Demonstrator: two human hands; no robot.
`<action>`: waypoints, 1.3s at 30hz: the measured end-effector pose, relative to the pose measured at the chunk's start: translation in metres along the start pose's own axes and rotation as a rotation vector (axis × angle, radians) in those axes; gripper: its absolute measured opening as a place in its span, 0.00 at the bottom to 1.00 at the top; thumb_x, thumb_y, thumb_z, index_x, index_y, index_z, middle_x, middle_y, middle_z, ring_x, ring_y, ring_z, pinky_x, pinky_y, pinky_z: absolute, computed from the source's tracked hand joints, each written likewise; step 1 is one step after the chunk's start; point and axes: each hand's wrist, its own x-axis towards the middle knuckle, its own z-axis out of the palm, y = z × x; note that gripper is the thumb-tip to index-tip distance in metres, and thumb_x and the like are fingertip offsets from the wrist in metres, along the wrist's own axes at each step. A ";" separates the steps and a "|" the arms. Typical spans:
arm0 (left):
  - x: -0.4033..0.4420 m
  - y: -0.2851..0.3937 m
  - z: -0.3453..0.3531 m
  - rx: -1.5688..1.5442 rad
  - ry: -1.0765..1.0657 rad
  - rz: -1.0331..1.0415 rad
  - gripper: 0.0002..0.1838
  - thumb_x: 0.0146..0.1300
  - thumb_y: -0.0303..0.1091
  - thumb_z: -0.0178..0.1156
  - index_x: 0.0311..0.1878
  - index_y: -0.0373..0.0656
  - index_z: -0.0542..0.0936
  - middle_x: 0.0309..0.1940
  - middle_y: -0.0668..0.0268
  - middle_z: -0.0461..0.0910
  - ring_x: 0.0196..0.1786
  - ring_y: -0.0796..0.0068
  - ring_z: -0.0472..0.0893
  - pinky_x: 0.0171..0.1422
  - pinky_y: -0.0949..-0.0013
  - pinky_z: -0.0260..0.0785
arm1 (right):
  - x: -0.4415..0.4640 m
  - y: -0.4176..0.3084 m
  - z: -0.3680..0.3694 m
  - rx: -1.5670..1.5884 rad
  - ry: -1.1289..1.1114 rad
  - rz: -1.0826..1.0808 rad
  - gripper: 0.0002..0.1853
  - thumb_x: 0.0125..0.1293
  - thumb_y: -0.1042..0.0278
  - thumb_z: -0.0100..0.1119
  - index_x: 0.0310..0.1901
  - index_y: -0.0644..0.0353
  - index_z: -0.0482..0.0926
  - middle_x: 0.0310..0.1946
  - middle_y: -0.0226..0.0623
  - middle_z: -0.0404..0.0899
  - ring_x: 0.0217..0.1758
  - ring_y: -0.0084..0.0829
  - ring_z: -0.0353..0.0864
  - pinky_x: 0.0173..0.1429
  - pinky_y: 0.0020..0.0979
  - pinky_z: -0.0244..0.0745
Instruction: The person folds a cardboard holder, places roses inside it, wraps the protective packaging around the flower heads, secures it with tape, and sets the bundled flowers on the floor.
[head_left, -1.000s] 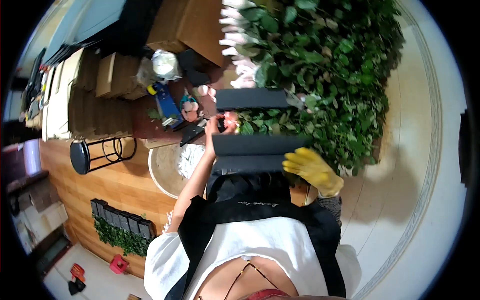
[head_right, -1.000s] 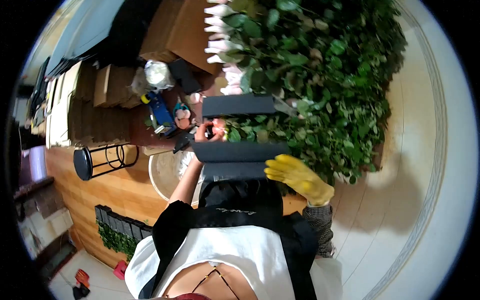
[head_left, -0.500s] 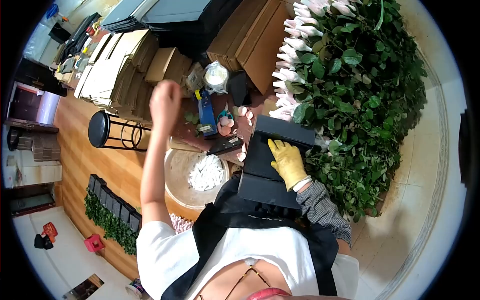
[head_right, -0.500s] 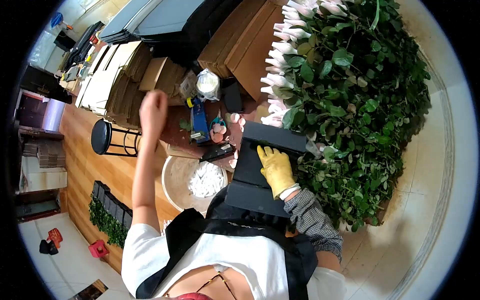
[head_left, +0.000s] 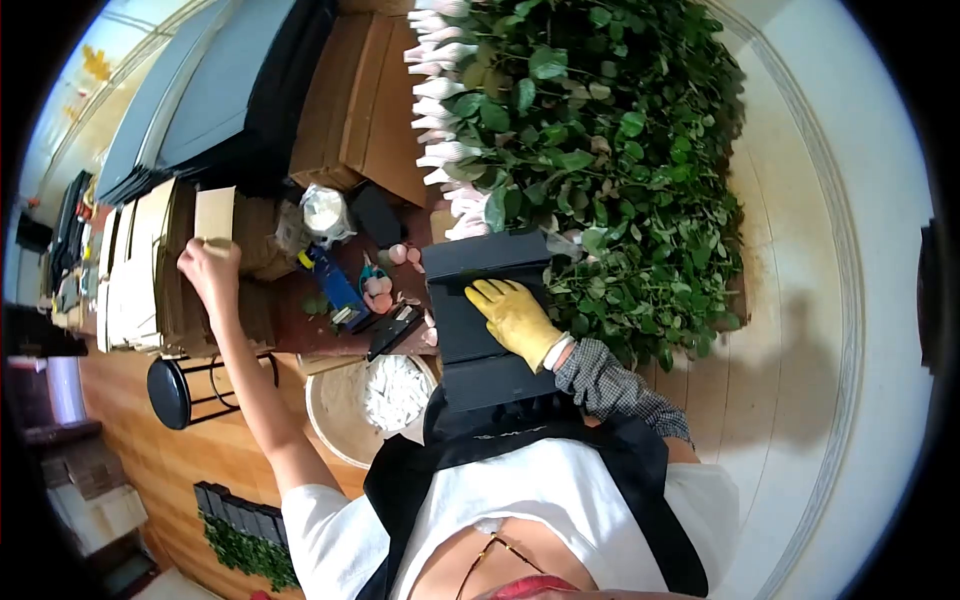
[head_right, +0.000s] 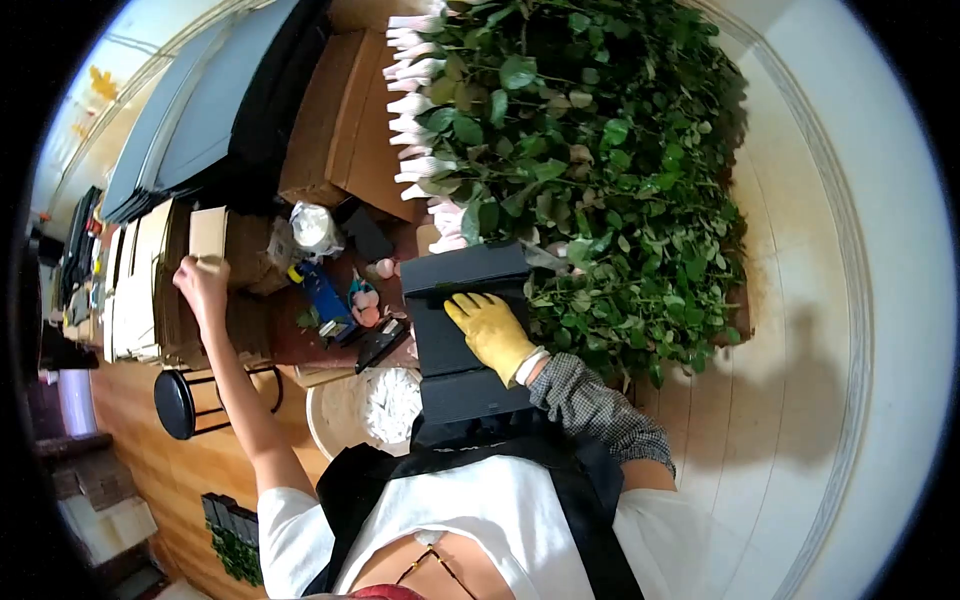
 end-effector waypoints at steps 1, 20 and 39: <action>-0.015 0.033 -0.033 -0.128 -0.083 -0.112 0.35 0.57 0.33 0.71 0.64 0.32 0.66 0.59 0.35 0.63 0.59 0.38 0.72 0.62 0.48 0.74 | 0.000 0.002 0.006 -0.004 0.008 0.003 0.32 0.59 0.66 0.62 0.67 0.59 0.72 0.65 0.40 0.74 0.67 0.40 0.72 0.71 0.41 0.65; -0.267 0.170 -0.004 -1.205 -1.577 -0.535 0.22 0.71 0.31 0.64 0.66 0.39 0.74 0.48 0.64 0.84 0.49 0.78 0.83 0.54 0.72 0.76 | 0.006 0.049 0.024 0.479 0.143 -0.060 0.22 0.65 0.61 0.65 0.57 0.62 0.80 0.55 0.46 0.83 0.58 0.48 0.82 0.63 0.43 0.77; -0.298 0.209 0.016 -0.776 -0.855 -0.129 0.15 0.67 0.35 0.69 0.34 0.36 0.75 0.22 0.65 0.77 0.26 0.78 0.73 0.33 0.69 0.68 | -0.030 0.048 -0.001 0.820 0.453 0.147 0.19 0.71 0.74 0.57 0.63 0.63 0.78 0.60 0.42 0.82 0.63 0.40 0.82 0.67 0.35 0.75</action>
